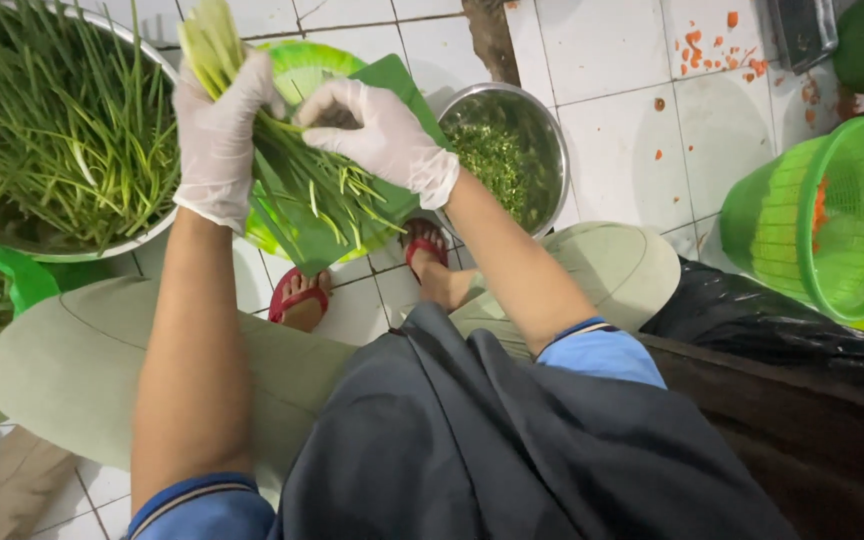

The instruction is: A person wearing gloves is chopping bunches of green onions into small pieces using a knife and a green cutting board while sitting on the floor.

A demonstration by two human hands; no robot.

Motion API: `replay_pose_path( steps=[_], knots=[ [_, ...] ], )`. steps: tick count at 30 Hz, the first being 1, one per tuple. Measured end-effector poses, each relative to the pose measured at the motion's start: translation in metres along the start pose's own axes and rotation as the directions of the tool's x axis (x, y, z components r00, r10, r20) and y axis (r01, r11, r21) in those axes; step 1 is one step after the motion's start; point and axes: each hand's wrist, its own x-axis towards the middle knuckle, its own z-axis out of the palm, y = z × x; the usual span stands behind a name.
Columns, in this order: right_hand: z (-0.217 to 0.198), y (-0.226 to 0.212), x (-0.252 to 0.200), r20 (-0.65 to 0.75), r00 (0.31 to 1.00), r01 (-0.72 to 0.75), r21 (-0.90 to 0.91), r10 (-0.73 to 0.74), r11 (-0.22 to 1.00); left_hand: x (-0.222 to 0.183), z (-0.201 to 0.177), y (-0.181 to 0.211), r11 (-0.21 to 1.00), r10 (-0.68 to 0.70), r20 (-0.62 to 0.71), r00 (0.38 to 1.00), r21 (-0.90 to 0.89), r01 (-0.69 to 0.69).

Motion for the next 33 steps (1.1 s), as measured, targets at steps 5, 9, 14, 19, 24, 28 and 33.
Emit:
replay_pose_path(
  steps=[5, 9, 14, 19, 24, 28, 33],
  knots=[
    [-0.006, 0.03, -0.003, -0.122, 0.988, -0.073, 0.149, 0.091, 0.986, -0.003, -0.007, 0.012, 0.996, 0.078, -0.082, 0.994, 0.046, -0.075],
    [-0.003, 0.108, -0.029, -0.26, 0.956, -0.188, -0.198, 0.134, 0.962, -0.006, -0.025, 0.022, 0.975, 0.22, -0.072, 0.973, 0.054, -0.217],
    [0.039, 0.17, -0.09, -0.129, 0.656, -0.648, -0.602, 0.744, 0.467, -0.002, -0.043, 0.019, 0.928, 0.372, -0.106, 0.922, 0.039, -0.37],
    [0.024, 0.179, -0.096, -0.039, 0.718, -0.596, -0.55, 0.695, 0.585, 0.0, -0.036, 0.011, 0.943, 0.331, -0.075, 0.941, 0.036, -0.33],
    [-0.028, 0.116, -0.082, 0.131, 0.626, -0.586, -0.572, 0.769, 0.574, 0.003, -0.028, 0.0, 0.967, 0.248, -0.078, 0.966, 0.083, -0.242],
    [-0.069, 0.077, -0.079, 0.099, 0.749, -0.55, -0.459, 0.656, 0.698, 0.008, -0.022, -0.017, 0.975, 0.2, -0.06, 0.978, 0.108, -0.193],
    [-0.09, 0.021, -0.071, -0.025, 0.866, -0.475, -0.348, 0.499, 0.808, 0.011, -0.015, -0.027, 0.985, 0.126, -0.024, 0.992, 0.122, -0.122]
  ],
)
